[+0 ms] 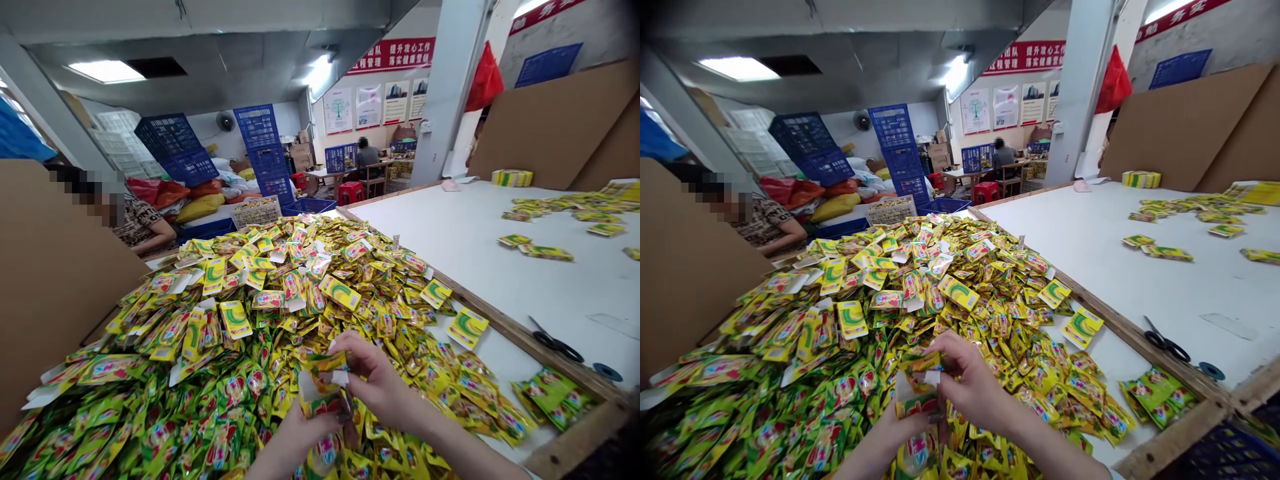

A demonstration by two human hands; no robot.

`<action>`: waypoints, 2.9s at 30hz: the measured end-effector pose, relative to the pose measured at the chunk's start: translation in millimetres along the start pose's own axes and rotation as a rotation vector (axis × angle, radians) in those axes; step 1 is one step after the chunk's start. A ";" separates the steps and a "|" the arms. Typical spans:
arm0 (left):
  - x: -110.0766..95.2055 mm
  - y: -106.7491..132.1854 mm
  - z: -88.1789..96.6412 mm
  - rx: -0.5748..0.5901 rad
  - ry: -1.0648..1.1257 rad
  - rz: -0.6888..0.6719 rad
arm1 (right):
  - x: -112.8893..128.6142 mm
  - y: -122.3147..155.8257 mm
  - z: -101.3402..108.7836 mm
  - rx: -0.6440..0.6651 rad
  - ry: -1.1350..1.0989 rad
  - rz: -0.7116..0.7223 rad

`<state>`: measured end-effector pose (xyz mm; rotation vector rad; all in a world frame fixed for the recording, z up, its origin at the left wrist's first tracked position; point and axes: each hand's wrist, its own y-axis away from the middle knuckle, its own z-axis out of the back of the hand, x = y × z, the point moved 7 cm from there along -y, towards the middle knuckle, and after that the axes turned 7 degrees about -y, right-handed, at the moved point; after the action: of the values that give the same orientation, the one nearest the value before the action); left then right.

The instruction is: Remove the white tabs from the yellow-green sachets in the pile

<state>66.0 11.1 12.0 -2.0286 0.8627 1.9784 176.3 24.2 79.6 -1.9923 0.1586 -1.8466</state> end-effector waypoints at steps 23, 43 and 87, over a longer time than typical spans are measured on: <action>19.5 0.1 -5.4 0.052 -0.396 -0.107 | 13.4 40.6 -16.0 0.599 0.472 -0.110; 25.1 -21.1 83.3 -0.350 -1.388 -0.337 | 1.0 16.1 83.4 -0.107 1.212 0.079; 19.0 -40.9 104.8 -0.396 -0.929 -0.273 | -89.2 -17.7 -26.0 0.249 1.000 0.030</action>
<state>-3.7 92.5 -27.4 -1.0001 -0.0098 2.6282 137.5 66.5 4.4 -0.7623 0.2196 -2.5164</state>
